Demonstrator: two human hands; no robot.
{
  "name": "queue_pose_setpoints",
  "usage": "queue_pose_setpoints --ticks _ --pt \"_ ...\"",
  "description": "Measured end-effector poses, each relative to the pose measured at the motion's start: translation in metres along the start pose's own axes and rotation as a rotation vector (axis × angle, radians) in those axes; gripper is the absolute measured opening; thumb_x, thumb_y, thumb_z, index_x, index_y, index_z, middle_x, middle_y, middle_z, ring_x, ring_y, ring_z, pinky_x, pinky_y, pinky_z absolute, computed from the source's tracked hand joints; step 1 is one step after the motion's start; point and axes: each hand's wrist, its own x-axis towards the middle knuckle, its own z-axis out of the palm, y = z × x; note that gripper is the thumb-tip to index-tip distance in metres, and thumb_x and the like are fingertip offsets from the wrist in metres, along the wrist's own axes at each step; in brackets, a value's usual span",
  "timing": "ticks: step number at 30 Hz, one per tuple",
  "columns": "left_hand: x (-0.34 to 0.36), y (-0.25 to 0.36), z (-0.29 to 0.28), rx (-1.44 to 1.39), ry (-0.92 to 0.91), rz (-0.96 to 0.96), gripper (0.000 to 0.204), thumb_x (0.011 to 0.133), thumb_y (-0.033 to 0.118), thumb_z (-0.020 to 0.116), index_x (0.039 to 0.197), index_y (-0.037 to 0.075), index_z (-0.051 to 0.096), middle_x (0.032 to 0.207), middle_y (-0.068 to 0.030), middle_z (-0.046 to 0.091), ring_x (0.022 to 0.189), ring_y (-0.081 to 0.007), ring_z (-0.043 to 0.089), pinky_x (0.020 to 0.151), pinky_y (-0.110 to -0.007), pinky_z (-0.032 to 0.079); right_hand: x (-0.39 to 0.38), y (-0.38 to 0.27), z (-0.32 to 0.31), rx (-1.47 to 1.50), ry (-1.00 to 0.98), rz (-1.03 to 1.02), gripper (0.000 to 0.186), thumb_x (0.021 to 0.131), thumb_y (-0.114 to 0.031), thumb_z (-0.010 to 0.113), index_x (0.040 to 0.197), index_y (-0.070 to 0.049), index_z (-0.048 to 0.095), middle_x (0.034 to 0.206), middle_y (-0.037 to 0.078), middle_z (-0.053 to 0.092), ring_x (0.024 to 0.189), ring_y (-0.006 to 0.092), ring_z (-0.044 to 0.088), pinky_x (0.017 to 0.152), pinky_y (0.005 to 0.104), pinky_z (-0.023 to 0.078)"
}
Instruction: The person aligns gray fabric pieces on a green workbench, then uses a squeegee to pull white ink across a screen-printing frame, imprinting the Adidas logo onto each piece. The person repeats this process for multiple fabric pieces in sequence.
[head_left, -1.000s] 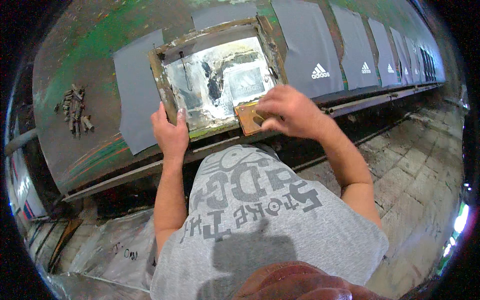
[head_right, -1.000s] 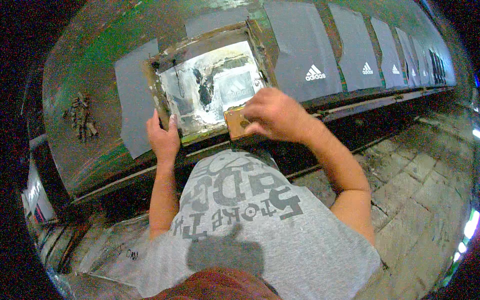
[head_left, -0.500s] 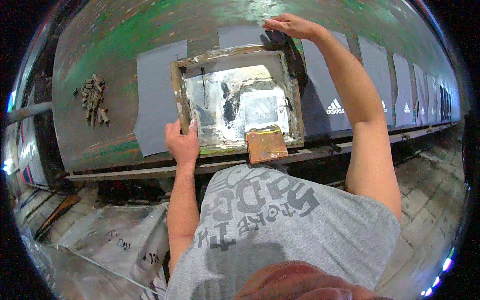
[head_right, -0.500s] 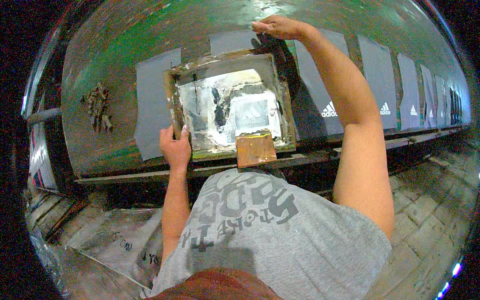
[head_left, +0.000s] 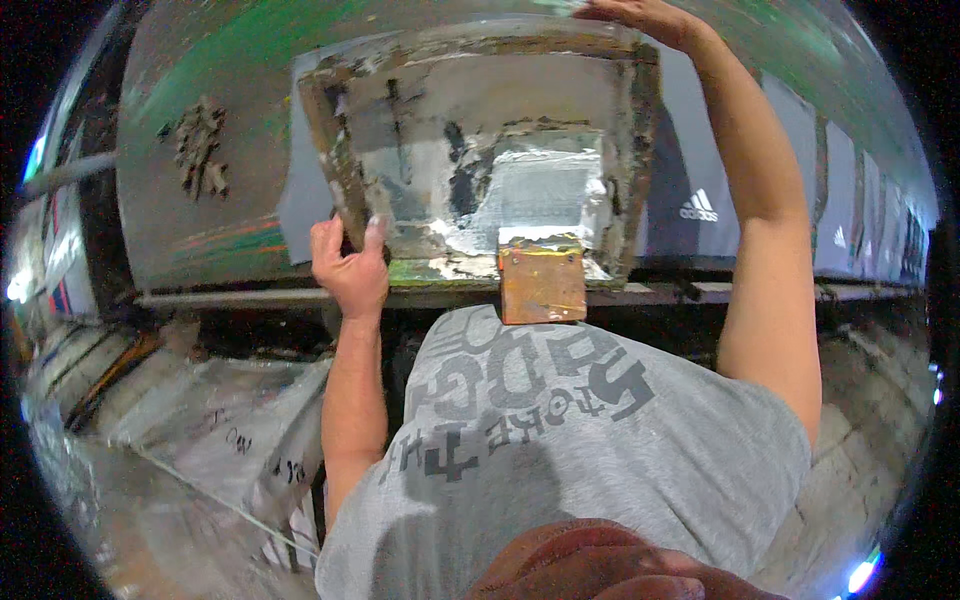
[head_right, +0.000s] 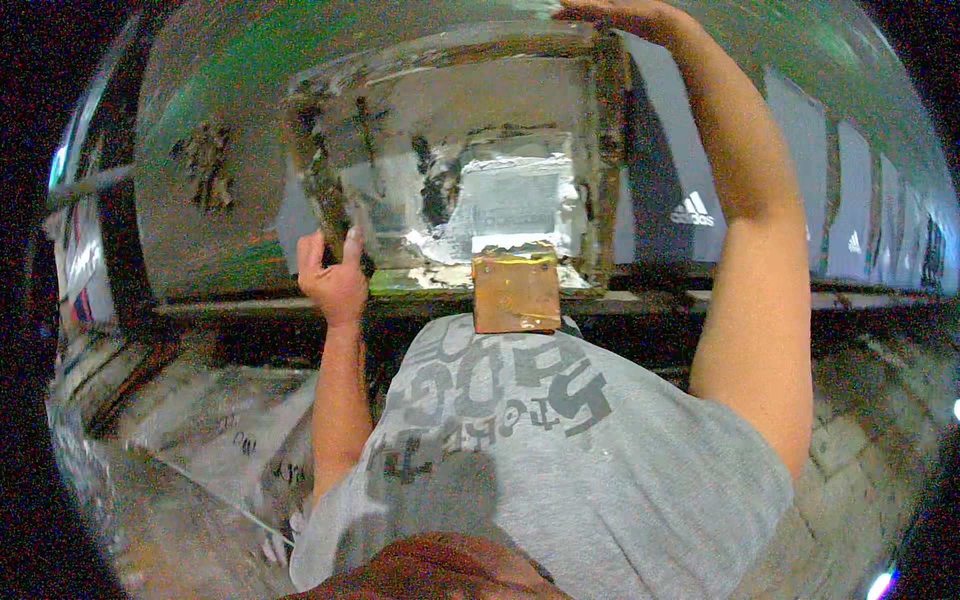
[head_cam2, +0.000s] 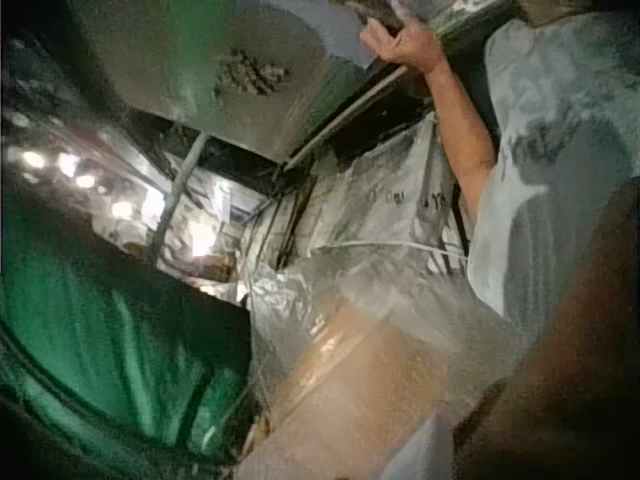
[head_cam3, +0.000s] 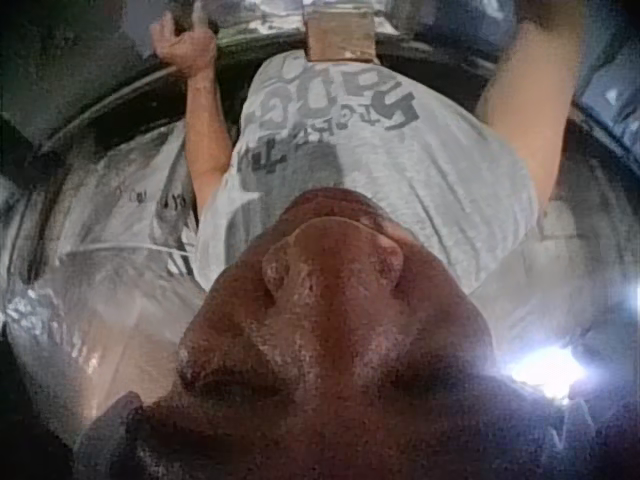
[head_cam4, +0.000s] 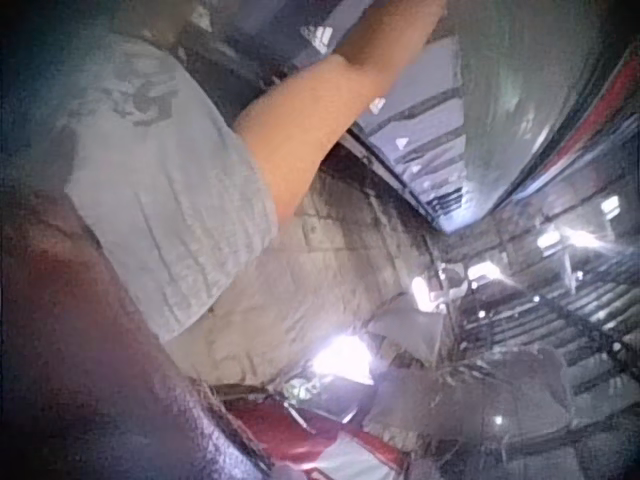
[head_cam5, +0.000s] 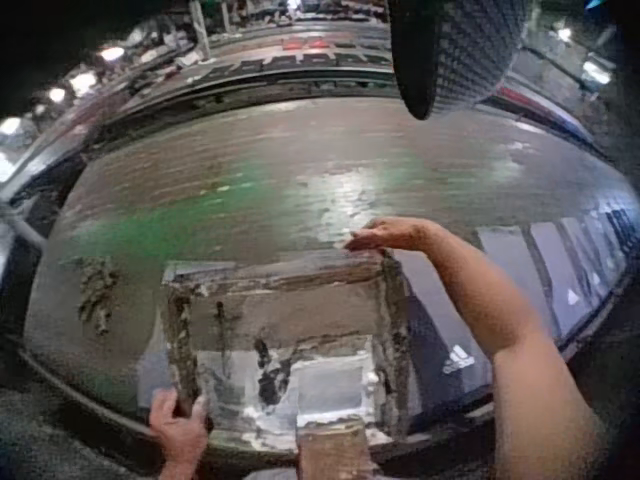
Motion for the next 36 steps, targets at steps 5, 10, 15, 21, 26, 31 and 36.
queue_pose_setpoints --ticks 5,10,15,21,26,31,36 --pt "-0.010 -0.005 0.004 -0.129 0.036 -0.087 0.023 0.092 0.008 0.092 0.103 -0.004 0.075 0.097 -0.0057 0.064 0.092 -0.0213 0.061 0.087 -0.034 0.050 0.000 0.062 0.023 0.159 0.051 -0.198 0.054 0.114 -0.051 0.066 0.133 -0.002 0.078 0.122 0.006 0.079 0.115 0.0171 0.070 0.104 0.0367 0.056" --pt "-0.018 0.002 0.006 -0.128 0.100 -0.221 0.026 0.093 0.012 0.093 0.103 -0.004 0.076 0.098 -0.0035 0.068 0.092 -0.0177 0.060 0.088 -0.034 0.050 -0.032 0.102 0.060 0.017 0.280 -0.092 0.049 0.116 -0.044 0.063 0.135 -0.002 0.079 0.119 0.005 0.082 0.111 0.0152 0.071 0.102 0.0347 0.056" --pt "0.026 0.017 0.038 -0.172 0.279 -0.417 0.030 0.099 0.022 0.090 0.107 -0.004 0.078 0.104 -0.0042 0.076 0.091 -0.0159 0.064 0.081 -0.036 0.054 -0.089 0.150 0.016 0.091 0.460 -0.124 0.046 0.118 -0.035 0.061 0.142 0.001 0.075 0.131 0.008 0.082 0.122 0.0177 0.072 0.112 0.0341 0.053" --pt "0.134 -0.036 0.036 -0.296 0.364 -0.495 0.033 0.099 0.024 0.090 0.109 -0.006 0.078 0.105 -0.0100 0.079 0.084 -0.0212 0.071 0.072 -0.041 0.059 -0.212 0.140 0.025 0.202 0.916 -0.187 0.028 0.110 -0.013 0.073 0.129 0.005 0.078 0.114 0.012 0.084 0.104 0.0190 0.078 0.092 0.0328 0.061" --pt "0.236 -0.081 0.038 -0.219 0.307 -0.538 0.051 0.093 0.027 0.095 0.116 -0.013 0.074 0.113 -0.0213 0.079 0.088 -0.0312 0.077 0.077 -0.045 0.065 -0.329 0.101 0.081 0.146 1.120 -0.006 0.037 0.114 -0.026 0.068 0.133 0.004 0.078 0.121 0.014 0.083 0.113 0.0233 0.076 0.102 0.0385 0.059" --pt "0.325 -0.157 0.064 -0.201 0.290 -0.623 0.066 0.088 0.032 0.098 0.120 -0.019 0.071 0.122 -0.0282 0.076 0.098 -0.0370 0.078 0.085 -0.050 0.066 -0.386 0.047 0.189 0.022 1.225 0.209 0.028 0.112 -0.011 0.068 0.134 0.002 0.079 0.121 0.009 0.083 0.112 0.0180 0.075 0.105 0.0327 0.057" --pt "0.391 -0.223 0.096 -0.024 0.179 -0.630 0.089 0.087 0.042 0.098 0.127 -0.027 0.059 0.138 -0.0335 0.069 0.116 -0.0398 0.075 0.097 -0.053 0.064 -0.383 0.004 0.302 -0.128 1.225 0.299 0.027 0.100 -0.001 0.075 0.125 -0.006 0.083 0.115 0.012 0.083 0.106 0.0252 0.079 0.096 0.0360 0.060"
